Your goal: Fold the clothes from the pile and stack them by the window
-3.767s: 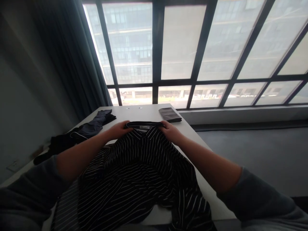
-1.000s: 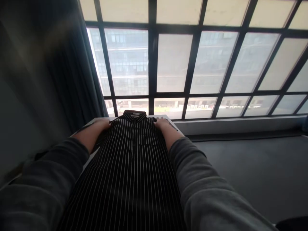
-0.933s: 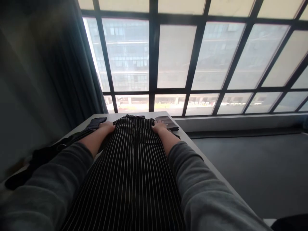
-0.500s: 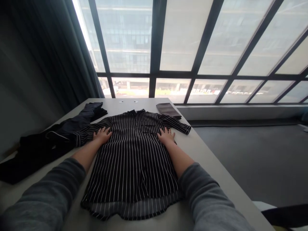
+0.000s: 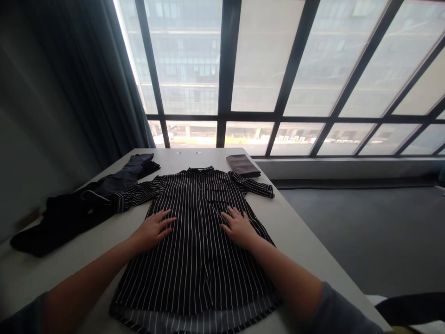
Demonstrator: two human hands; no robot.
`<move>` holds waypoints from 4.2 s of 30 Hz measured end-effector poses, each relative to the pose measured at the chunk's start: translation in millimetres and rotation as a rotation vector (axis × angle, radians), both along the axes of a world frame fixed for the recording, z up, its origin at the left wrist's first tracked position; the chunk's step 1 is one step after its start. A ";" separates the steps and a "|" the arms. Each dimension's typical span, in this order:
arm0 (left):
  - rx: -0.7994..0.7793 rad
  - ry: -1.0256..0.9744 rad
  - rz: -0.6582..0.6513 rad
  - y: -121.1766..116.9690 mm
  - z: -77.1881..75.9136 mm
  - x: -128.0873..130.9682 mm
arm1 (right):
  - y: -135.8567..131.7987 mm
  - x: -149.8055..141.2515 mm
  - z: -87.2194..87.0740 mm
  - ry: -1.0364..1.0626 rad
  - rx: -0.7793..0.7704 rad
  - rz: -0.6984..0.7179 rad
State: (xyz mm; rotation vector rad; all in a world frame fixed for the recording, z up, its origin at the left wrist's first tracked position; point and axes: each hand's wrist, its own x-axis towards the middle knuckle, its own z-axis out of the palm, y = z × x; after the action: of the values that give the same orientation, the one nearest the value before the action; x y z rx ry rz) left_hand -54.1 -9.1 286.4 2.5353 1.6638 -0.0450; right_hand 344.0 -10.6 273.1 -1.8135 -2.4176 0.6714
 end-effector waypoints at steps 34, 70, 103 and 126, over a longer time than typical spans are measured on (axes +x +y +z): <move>-0.007 -0.075 -0.057 -202.0 -8.7 -21.1 | -175.6 -24.3 6.6 0.100 0.140 0.046; -0.082 0.035 0.322 55.7 -32.5 83.5 | 59.7 -76.9 -32.9 -0.030 0.026 0.078; -0.018 -0.239 0.019 96.6 19.8 106.7 | 169.6 -33.9 54.1 -0.086 0.144 0.544; 0.023 0.027 0.188 37.4 -24.2 75.5 | 46.3 -82.5 -20.2 -0.031 0.078 0.109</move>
State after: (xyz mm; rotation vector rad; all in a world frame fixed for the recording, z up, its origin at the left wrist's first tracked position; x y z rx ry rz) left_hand 21.4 28.3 262.2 2.3921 1.9147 -0.0445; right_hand 261.5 35.8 252.9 -1.6868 -2.5393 0.5520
